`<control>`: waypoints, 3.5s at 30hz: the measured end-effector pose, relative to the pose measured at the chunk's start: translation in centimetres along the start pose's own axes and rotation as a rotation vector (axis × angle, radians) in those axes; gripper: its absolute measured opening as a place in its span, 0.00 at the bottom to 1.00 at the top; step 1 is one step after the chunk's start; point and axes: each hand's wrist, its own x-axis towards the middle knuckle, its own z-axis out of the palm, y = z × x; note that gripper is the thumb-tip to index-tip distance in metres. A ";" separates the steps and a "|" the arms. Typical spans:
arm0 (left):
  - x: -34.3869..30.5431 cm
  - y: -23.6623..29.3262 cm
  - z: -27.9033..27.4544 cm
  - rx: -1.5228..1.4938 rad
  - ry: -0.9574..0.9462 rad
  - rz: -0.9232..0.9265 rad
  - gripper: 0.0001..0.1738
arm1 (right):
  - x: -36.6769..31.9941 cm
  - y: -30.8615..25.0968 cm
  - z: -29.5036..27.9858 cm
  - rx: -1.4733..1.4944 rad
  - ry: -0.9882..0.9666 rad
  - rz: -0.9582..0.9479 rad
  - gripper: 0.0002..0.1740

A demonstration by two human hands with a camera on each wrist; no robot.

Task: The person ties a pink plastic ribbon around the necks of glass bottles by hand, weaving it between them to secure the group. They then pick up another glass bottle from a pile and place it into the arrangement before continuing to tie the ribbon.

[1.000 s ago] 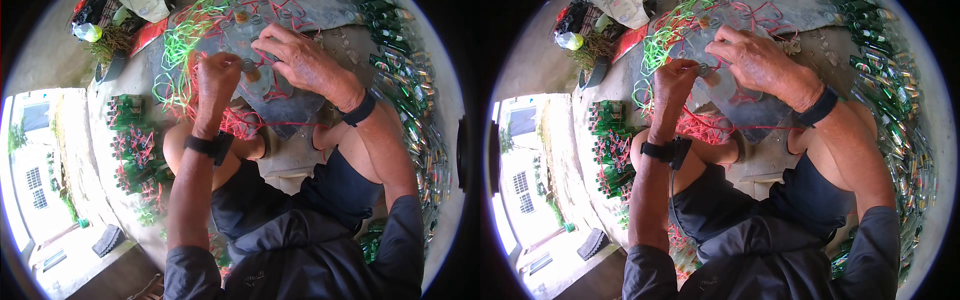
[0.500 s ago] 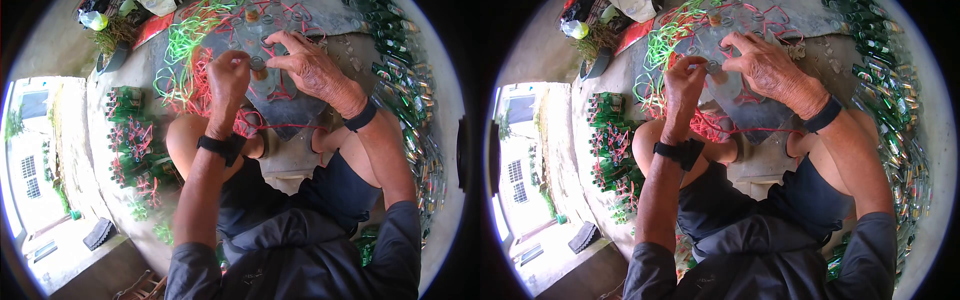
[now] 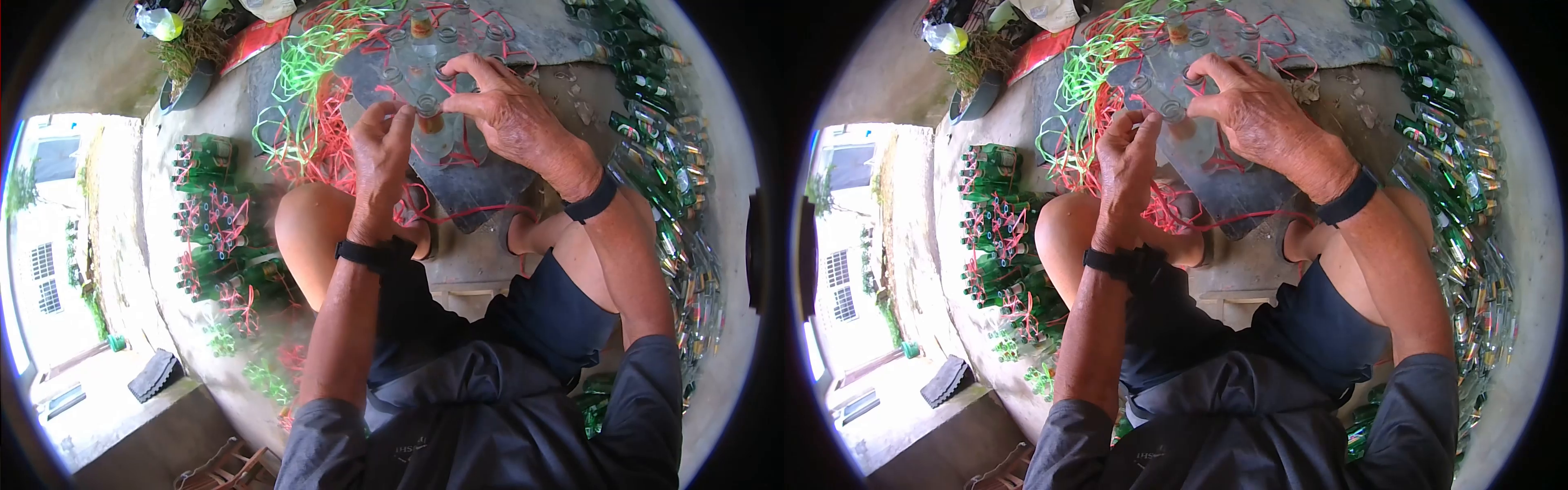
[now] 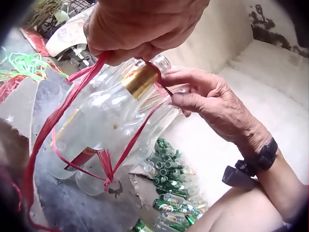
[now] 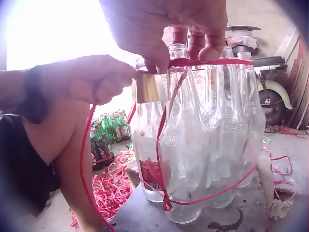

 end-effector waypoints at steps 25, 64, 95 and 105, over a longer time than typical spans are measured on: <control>0.6 -2.6 -0.1 -0.197 -0.096 -0.095 0.10 | 1.0 0.8 -0.9 0.182 -0.095 0.109 0.22; 2.9 -4.3 3.1 0.038 0.242 -0.129 0.18 | 7.8 2.2 0.2 -0.090 -0.482 -0.189 0.19; 2.9 -3.6 3.3 0.039 0.246 -0.182 0.23 | 10.9 1.7 -1.6 -0.003 -0.693 -0.212 0.09; 2.7 -3.1 3.3 -0.070 0.180 -0.180 0.23 | 9.1 1.6 -2.2 0.156 -0.570 -0.060 0.08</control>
